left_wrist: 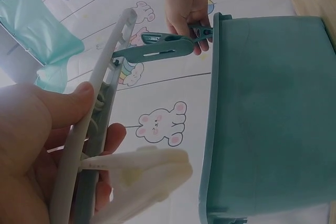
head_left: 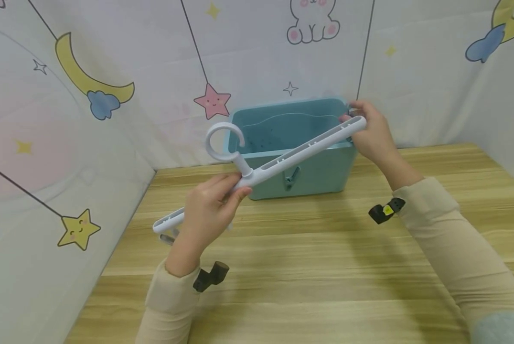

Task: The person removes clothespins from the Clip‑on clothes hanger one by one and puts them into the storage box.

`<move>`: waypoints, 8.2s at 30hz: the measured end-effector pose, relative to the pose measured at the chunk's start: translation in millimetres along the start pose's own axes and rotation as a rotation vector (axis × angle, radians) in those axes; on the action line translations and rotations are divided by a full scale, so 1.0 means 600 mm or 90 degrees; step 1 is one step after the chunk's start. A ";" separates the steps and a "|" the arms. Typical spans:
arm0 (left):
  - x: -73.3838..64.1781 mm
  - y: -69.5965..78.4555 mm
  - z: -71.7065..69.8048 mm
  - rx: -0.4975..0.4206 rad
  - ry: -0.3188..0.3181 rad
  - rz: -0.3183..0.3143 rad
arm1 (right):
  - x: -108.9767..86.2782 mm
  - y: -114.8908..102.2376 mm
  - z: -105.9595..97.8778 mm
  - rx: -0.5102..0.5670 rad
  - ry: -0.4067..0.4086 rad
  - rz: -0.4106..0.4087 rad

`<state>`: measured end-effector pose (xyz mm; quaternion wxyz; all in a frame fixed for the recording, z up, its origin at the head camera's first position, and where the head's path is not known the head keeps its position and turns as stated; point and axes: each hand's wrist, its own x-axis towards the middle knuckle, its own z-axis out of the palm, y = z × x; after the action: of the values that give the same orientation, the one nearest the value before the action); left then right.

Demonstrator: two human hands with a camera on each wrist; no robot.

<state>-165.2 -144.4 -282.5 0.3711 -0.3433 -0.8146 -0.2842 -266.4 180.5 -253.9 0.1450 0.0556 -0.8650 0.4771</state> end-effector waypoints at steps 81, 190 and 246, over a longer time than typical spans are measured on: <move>0.000 0.018 0.016 -0.038 -0.019 0.031 | -0.174 -0.007 0.088 0.343 -0.244 -0.241; -0.005 0.036 0.037 0.006 0.007 0.019 | -0.184 -0.009 0.123 0.089 0.204 -0.452; -0.002 0.017 0.004 0.009 0.015 -0.007 | 0.020 0.004 0.003 -0.031 -0.018 -0.007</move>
<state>-157.8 -136.7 -282.5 0.3815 -0.3328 -0.8142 -0.2843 -278.6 180.5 -253.1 0.1367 0.0637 -0.8782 0.4539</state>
